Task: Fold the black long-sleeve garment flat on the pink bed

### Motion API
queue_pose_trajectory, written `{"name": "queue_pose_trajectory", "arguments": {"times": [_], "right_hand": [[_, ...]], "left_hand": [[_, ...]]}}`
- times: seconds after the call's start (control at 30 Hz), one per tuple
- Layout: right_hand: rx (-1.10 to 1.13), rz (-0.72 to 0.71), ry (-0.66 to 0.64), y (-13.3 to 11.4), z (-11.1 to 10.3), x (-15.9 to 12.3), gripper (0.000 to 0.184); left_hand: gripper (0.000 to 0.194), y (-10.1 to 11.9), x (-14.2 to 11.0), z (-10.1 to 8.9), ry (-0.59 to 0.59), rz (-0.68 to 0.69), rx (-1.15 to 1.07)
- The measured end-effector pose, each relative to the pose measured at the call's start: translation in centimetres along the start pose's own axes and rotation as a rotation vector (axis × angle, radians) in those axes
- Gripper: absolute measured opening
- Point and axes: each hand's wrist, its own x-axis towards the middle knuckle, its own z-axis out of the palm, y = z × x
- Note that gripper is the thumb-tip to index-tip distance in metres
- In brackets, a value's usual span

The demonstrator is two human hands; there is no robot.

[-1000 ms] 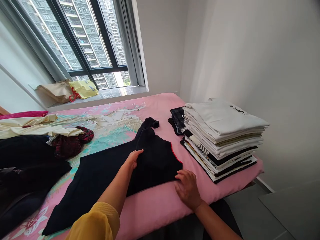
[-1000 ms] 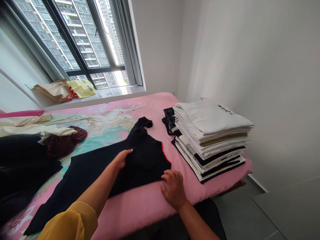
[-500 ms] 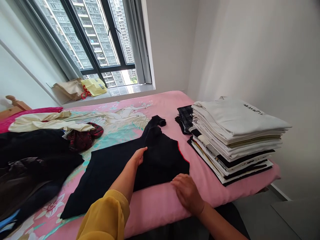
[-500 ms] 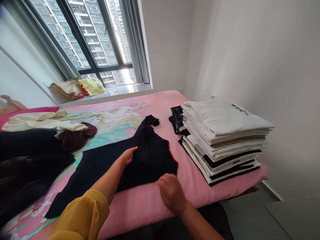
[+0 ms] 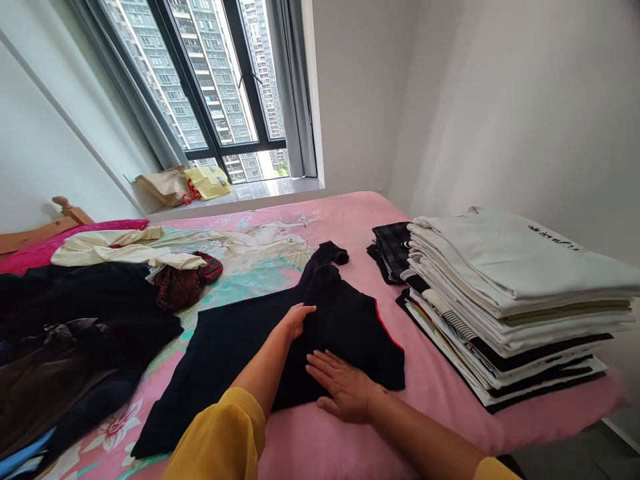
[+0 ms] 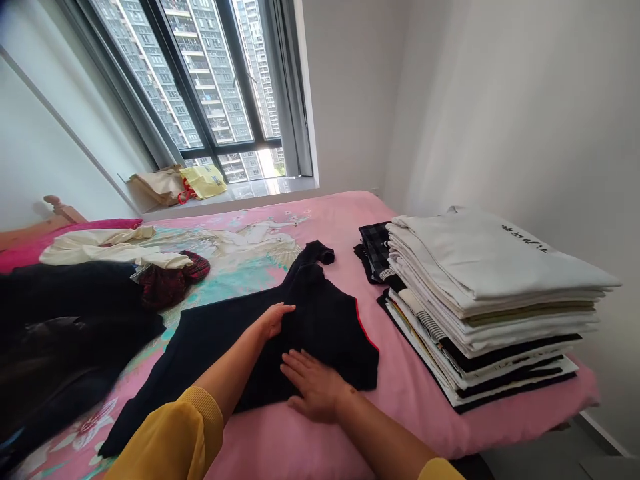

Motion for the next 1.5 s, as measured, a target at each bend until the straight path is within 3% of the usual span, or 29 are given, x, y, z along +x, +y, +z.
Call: {"name": "queue_pose_trajectory", "arguments": {"times": [0.2, 0.37, 0.5, 0.73, 0.9, 1.1, 1.37, 1.43, 1.5], "right_hand": [[0.039, 0.016, -0.018, 0.2, 0.8, 0.0, 0.067], [0.06, 0.03, -0.027, 0.3, 0.5, 0.2, 0.068], [0.062, 0.03, -0.026, -0.1, 0.1, 0.2, 0.067], [0.035, 0.052, -0.03, -0.8, -0.2, 0.2, 0.066], [0.011, 0.035, -0.007, -1.1, -0.1, 0.1, 0.066], [0.02, 0.088, -0.042, -1.3, 0.3, 0.0, 0.067], [0.027, 0.116, -0.015, -1.5, 0.6, -0.2, 0.066], [0.006, 0.126, -0.004, -1.5, 0.8, -0.3, 0.066], [-0.034, 0.158, -0.021, -1.5, 1.1, -0.4, 0.064]], "left_hand": [[0.016, 3.6, 2.9, 2.6, -0.049, -0.079, 0.047], [0.011, 7.5, 2.9, 5.3, -0.167, -0.106, 0.016], [0.01, 10.8, 1.0, 5.6, -0.224, -0.013, -0.04], [0.017, 16.2, -3.9, 3.8, -0.273, 0.267, -0.133], [0.023, 18.6, -7.2, 3.1, -0.313, 0.416, -0.125], [0.03, 17.6, -10.8, 1.8, -0.316, 0.524, -0.02], [0.03, 16.3, -14.6, -2.1, -0.315, 0.609, -0.012], [0.03, 14.7, -16.0, -3.3, -0.245, 0.579, -0.029], [0.031, 11.6, -17.5, -4.7, -0.157, 0.513, -0.036]]}}
